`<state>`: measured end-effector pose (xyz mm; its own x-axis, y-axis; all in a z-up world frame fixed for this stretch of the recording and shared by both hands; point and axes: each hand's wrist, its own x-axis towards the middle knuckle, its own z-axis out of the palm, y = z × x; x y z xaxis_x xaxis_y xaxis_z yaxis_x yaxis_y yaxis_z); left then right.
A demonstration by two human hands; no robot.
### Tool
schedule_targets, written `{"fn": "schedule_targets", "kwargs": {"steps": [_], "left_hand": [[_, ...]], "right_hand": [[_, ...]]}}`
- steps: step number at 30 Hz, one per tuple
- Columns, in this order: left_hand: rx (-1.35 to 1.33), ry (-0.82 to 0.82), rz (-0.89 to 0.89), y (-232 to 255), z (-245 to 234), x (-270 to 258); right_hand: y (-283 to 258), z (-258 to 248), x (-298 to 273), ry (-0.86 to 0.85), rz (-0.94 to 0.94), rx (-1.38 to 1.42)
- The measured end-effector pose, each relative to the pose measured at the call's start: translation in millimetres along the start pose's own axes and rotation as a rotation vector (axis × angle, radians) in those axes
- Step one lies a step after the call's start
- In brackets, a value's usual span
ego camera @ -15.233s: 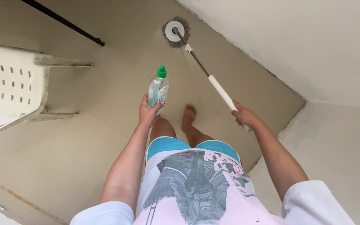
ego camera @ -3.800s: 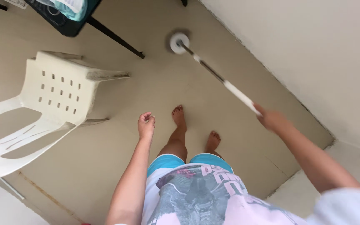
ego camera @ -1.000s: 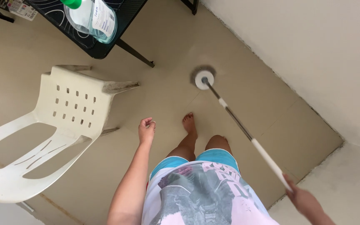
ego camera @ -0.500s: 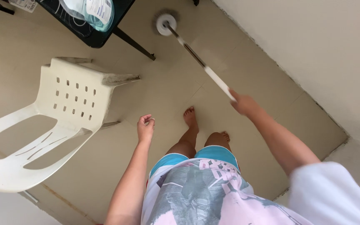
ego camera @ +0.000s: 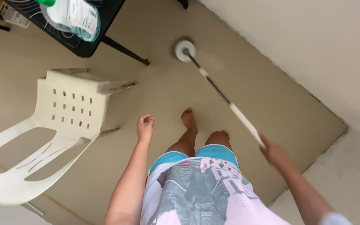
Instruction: Mop the tiled floor using a spin mop and cleaning solution.
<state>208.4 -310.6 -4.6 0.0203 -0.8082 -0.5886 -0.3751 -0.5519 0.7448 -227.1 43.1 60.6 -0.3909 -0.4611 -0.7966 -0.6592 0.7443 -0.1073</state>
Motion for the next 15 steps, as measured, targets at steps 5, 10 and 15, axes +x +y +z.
{"fn": "schedule_targets", "kwargs": {"steps": [5, 10, 15], "left_hand": [[0.053, -0.052, 0.022, 15, 27, 13], [0.032, -0.085, 0.014, 36, 44, 17], [0.088, -0.087, 0.021, 55, 45, -5]], "right_hand": [[57, 75, -98, -0.054, 0.218, 0.085], [32, 51, -50, -0.043, 0.198, 0.105], [-23, -38, 66, 0.052, 0.103, 0.101]]}}
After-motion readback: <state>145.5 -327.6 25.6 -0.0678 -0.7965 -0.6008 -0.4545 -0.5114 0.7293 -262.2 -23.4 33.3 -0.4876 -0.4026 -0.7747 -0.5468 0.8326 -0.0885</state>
